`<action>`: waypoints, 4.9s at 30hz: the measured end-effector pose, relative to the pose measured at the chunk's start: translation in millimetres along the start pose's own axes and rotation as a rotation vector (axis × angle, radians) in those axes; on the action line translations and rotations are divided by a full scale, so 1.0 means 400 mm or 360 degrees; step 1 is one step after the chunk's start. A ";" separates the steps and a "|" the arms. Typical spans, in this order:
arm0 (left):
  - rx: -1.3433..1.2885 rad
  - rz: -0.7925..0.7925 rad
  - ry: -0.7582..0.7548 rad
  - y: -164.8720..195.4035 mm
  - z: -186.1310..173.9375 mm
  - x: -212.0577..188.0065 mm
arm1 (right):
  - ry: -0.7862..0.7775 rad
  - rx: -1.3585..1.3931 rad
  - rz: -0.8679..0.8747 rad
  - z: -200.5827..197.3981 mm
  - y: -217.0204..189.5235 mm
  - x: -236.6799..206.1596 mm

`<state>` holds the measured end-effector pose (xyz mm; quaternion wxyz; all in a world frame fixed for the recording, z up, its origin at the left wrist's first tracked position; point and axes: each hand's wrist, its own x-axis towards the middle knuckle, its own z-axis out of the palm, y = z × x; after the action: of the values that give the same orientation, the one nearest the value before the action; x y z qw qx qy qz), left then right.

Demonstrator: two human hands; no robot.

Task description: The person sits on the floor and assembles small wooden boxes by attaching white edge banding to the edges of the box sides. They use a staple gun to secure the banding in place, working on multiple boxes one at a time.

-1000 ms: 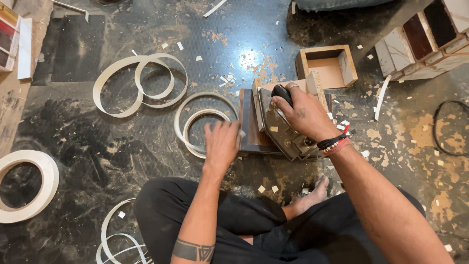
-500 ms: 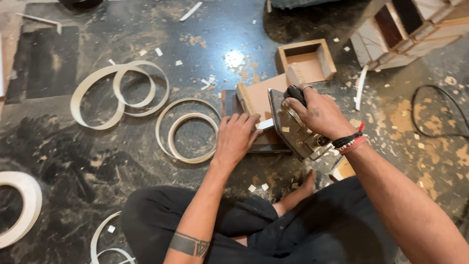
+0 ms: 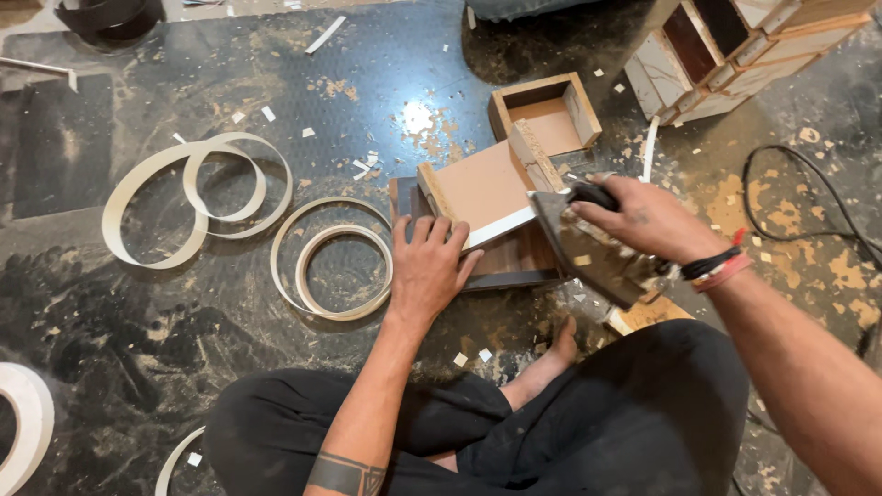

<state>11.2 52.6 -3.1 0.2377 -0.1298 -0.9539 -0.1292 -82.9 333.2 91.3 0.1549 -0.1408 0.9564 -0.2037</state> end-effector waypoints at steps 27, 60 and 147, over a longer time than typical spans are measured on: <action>-0.0046 0.0172 -0.0058 -0.013 0.031 0.047 | 0.0164 -0.0364 0.0496 0.158 0.335 -0.033; 0.0015 -0.0001 -0.0265 -0.029 0.125 0.030 | 0.0727 -0.0534 -0.0494 0.219 -0.138 0.238; -0.0988 -0.0043 0.0045 -0.021 0.043 0.026 | 0.1033 0.1278 0.0061 0.320 0.017 0.103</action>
<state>-7.6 52.2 -14.4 0.1982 -0.1818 -0.8671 -0.4193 -76.6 281.3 -32.9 -0.1044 0.0178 0.8040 -0.5852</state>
